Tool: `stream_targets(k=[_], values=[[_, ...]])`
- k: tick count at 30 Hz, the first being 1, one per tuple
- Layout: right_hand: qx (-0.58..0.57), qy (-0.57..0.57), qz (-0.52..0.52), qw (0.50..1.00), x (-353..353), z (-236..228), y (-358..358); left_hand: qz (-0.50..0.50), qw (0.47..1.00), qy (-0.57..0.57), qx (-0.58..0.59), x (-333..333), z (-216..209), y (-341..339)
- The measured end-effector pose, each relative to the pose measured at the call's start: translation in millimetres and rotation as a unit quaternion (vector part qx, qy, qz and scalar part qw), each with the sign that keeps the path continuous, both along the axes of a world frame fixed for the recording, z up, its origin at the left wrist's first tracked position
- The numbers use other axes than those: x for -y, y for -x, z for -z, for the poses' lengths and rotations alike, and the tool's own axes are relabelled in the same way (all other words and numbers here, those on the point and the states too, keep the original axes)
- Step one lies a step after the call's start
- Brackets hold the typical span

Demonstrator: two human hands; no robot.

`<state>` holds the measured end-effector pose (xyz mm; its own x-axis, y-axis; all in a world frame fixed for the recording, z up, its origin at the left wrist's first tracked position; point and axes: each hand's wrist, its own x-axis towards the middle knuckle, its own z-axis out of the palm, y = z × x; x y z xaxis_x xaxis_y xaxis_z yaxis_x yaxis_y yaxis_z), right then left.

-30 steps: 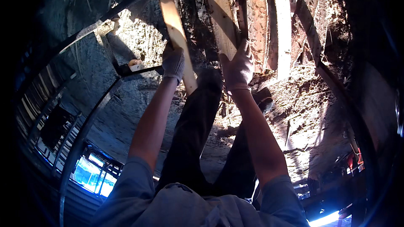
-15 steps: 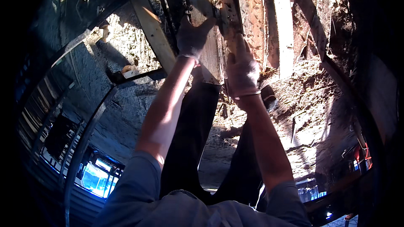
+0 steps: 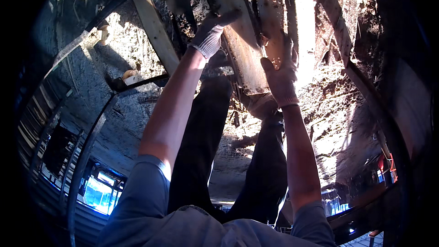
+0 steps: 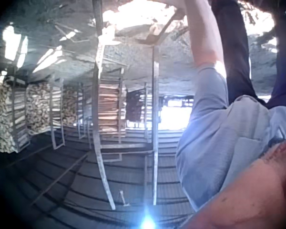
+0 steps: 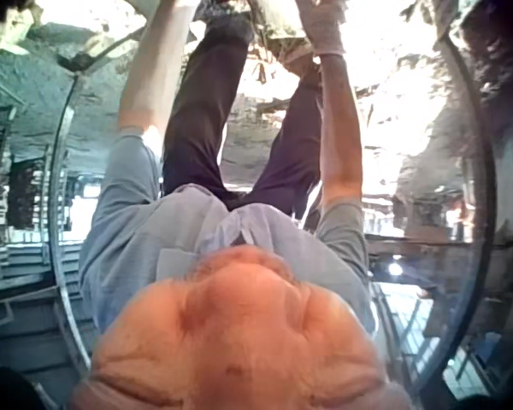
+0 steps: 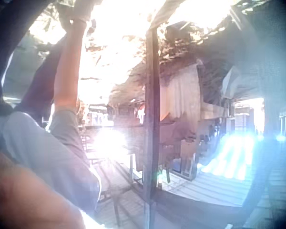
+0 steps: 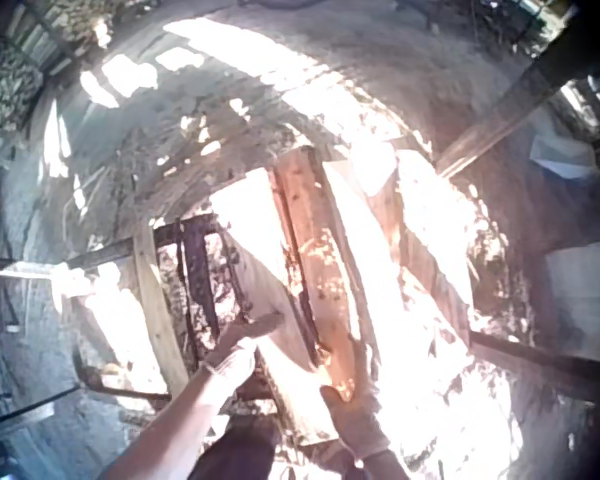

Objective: The person repeatedly picks up wooden planks and places them onto a conveyor belt feeding a wood processing machine. The planks are fed into the machine, and the person retrieves the processed pieces to stack them on a pile to the left. The task involves continuous handling of lumber in a workshop environment.

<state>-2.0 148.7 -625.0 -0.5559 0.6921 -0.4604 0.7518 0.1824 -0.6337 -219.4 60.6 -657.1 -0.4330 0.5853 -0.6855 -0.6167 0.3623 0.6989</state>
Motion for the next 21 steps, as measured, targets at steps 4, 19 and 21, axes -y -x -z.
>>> stream_targets(k=[4, 19, 21], values=[[0.007, -0.054, 0.004, 0.999, 9, -8, -6, -0.020, 0.999, 0.021, 0.040, 1, -3, 6], [0.004, 0.239, 0.043, 0.970, 75, -224, 17, -0.018, 0.991, -0.015, -0.132, 96, -194, -68], [-0.028, 0.203, 0.042, 0.978, 69, -257, -5, -0.076, 0.997, -0.006, -0.018, 82, -215, -86]])
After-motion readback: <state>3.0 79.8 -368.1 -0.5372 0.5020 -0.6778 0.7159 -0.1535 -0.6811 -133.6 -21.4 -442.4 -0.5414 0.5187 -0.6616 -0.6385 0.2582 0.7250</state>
